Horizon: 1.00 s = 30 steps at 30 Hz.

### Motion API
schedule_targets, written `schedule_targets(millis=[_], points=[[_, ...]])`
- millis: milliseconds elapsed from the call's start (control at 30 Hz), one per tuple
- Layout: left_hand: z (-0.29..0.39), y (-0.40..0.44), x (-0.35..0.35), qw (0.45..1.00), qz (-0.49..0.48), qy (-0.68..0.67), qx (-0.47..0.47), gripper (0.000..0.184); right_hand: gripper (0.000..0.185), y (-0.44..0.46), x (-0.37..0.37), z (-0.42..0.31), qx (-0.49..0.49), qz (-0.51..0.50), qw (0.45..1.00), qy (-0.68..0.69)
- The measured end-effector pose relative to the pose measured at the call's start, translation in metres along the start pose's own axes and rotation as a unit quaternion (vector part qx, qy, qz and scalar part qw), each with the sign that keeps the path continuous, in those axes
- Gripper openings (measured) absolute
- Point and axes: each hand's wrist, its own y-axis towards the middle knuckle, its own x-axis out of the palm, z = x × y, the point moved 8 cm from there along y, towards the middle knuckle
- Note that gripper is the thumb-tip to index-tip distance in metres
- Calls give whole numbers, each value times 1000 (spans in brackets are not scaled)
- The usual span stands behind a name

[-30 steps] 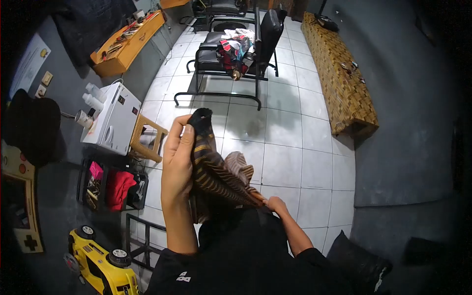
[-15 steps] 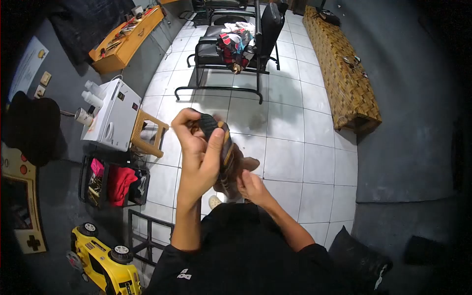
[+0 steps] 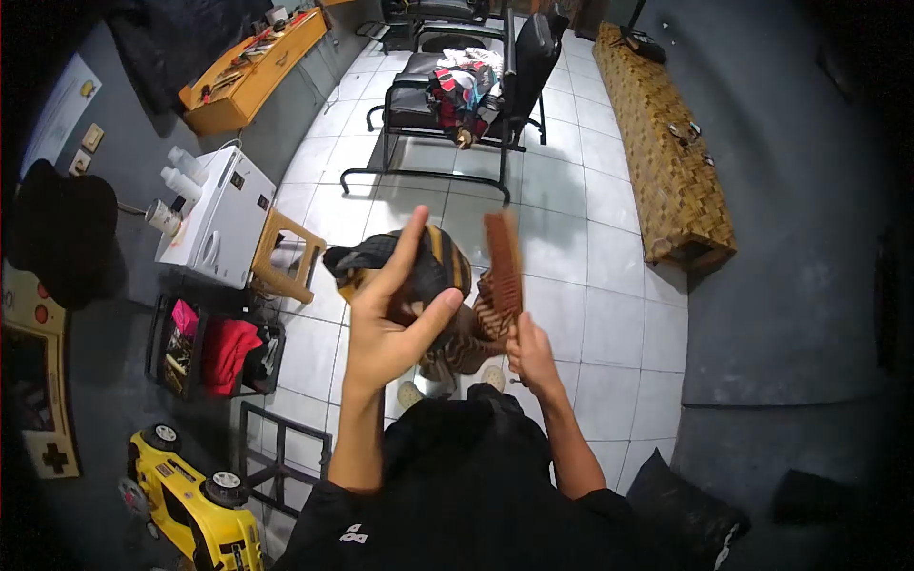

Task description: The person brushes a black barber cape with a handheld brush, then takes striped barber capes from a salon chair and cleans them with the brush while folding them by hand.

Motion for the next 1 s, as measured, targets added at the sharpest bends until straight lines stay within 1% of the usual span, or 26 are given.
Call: schedule_targets(millis=[67,100,133,167,200,267,300,333,367,400,467,500,533,600,633,667,700,733,767,800,833,867,900,933,967,1000], points=[[-5,-3,8,1000,-11,-12,-1,73,49,-30,36,-50,-77,-74,993,41],[1,-2,12,999,-27,26,26,74,50,-42,53,-61,-108,-130,985,14],[-1,-4,14,999,-30,7,16,74,51,-53,68,-67,-138,-185,973,-14],[-2,-5,14,999,-32,-10,6,74,51,-58,79,-53,-81,-204,976,10],[0,-4,13,999,-25,-22,16,74,50,-54,87,-32,-57,-256,963,59],[6,-4,10,998,-12,-45,36,73,45,-29,79,24,-9,-276,961,-26],[6,-3,4,999,0,-39,24,72,43,-11,63,41,-104,-216,953,-187],[7,-2,-1,998,19,-43,31,69,40,3,48,59,-197,-147,908,-339],[7,-2,-6,997,38,-47,38,67,39,18,25,102,-145,-146,856,-474],[6,-1,-12,996,58,-51,45,65,37,33,-7,144,-90,-140,784,-598],[-3,-2,-16,992,68,-106,8,67,40,52,-77,206,25,-45,783,-620],[-5,-2,-16,983,94,-156,-12,73,42,56,-95,217,39,-76,751,-655],[-5,-3,-14,981,86,-173,-4,77,44,51,-101,221,56,-109,719,-685],[-8,-2,-11,976,67,-205,16,86,46,52,-119,199,88,2,795,-600],[-6,-1,-8,988,33,-147,23,97,54,47,-112,168,-45,52,843,-534],[-1,-1,-3,995,13,-95,29,100,55,56,-112,156,-118,51,859,-496],[0,-2,2,998,-5,-55,21,100,52,45,-99,121,-47,85,916,-390],[0,-2,8,1000,-24,-15,14,101,48,21,-65,79,43,74,985,-151],[-7,-4,15,998,-37,-57,-16,98,41,6,-36,43,21,27,999,-9],[-15,-6,21,993,-47,-98,-47,95,44,-11,-12,10,7,7,998,64],[-19,-7,24,990,-53,-114,-63,94,43,-29,13,-23,-33,-38,996,79],[-19,-7,28,990,-57,-119,-57,93,43,-43,33,-45,-74,-81,990,93],[-19,-7,31,989,-61,-124,-52,91,43,-52,47,-62,-174,-74,982,-24],[-14,-5,33,991,-59,-119,-23,90,43,-62,58,-74,-270,-65,950,-142],[-9,-4,34,992,-57,-113,5,88,43,-54,66,-29,-93,-214,970,69],[-9,-3,29,991,-39,-131,-11,86,43,-49,72,-7,-41,-261,959,103]])
